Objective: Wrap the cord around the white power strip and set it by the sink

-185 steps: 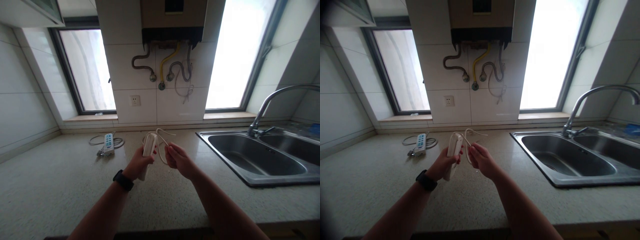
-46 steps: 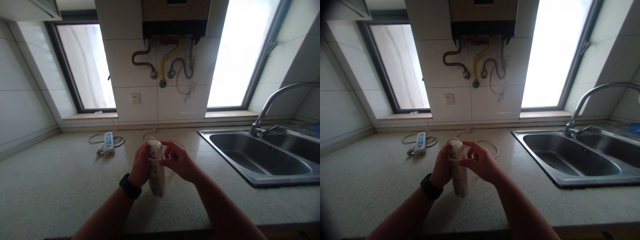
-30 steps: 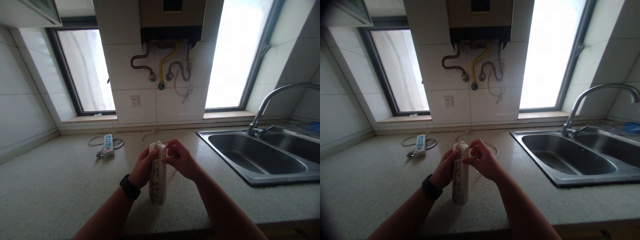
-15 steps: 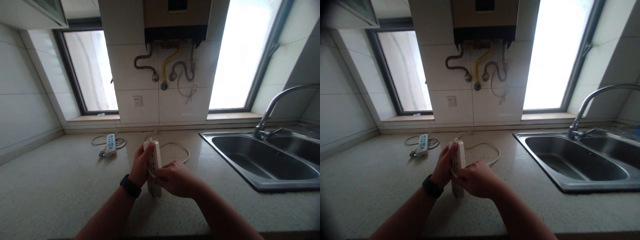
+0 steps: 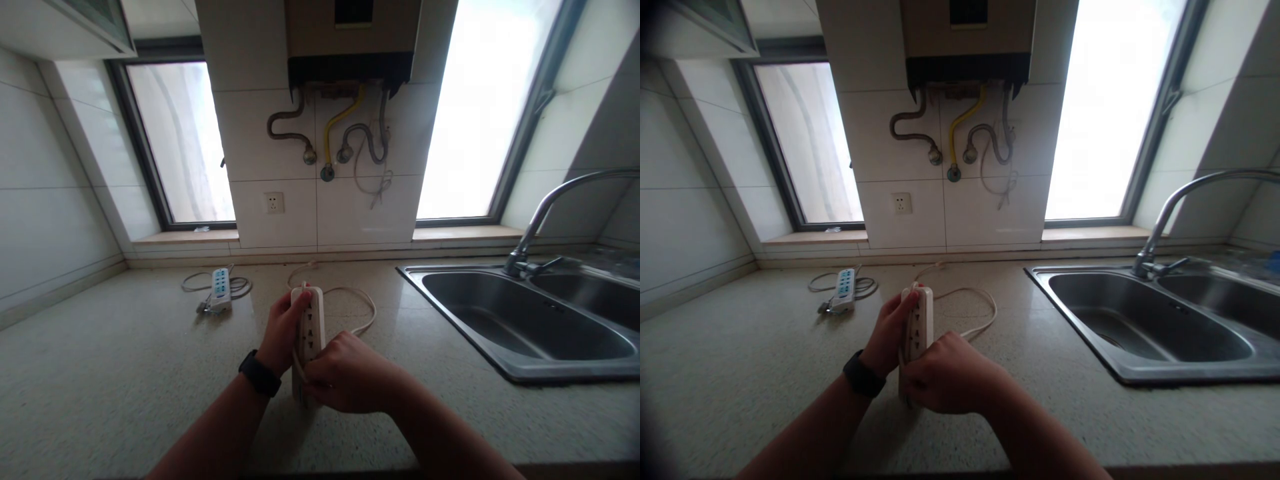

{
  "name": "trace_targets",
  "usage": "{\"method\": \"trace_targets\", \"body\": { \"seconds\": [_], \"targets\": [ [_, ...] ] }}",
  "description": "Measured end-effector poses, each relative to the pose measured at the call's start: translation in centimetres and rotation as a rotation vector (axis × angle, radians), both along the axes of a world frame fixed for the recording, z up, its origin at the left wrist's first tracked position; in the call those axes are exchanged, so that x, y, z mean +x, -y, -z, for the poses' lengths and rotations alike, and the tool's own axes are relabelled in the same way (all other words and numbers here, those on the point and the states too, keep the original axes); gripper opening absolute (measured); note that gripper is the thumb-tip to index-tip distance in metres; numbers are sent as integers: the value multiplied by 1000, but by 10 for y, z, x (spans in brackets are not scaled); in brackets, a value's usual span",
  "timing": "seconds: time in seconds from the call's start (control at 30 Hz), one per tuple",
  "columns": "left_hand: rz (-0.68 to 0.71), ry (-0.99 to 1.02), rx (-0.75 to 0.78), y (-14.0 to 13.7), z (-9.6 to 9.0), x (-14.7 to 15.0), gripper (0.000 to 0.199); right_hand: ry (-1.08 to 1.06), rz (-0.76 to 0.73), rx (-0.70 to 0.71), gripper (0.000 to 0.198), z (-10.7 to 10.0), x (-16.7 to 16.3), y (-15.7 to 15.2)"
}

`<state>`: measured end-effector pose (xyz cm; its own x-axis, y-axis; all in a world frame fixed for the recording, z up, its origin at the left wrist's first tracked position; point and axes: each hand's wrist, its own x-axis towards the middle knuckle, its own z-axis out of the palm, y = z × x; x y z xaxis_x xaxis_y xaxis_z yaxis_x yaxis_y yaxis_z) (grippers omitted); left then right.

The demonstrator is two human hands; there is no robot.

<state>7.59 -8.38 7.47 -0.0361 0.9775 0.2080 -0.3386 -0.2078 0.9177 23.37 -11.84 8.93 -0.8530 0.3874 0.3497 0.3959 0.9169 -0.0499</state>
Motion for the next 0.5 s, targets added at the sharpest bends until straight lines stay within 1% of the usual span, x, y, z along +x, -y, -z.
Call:
{"method": "trace_targets", "body": {
  "seconds": [0.1, 0.2, 0.37, 0.5],
  "targets": [
    [27, 21, -6, 1, -1, 1, 42, 5, -6, -30, 19, 0, 2, -1],
    [60, 47, -14, 3, -4, 0, 46, 13, -16, -53, 20, 3, 3, -2],
    [207, 83, -29, 7, -8, -3, 50, 17, -48, -65, 18, 7, 0, -3],
    [284, 108, -36, 9, -7, -5, 49, -29, -90, -104, 22, 5, 2, -4]
  ]
}}
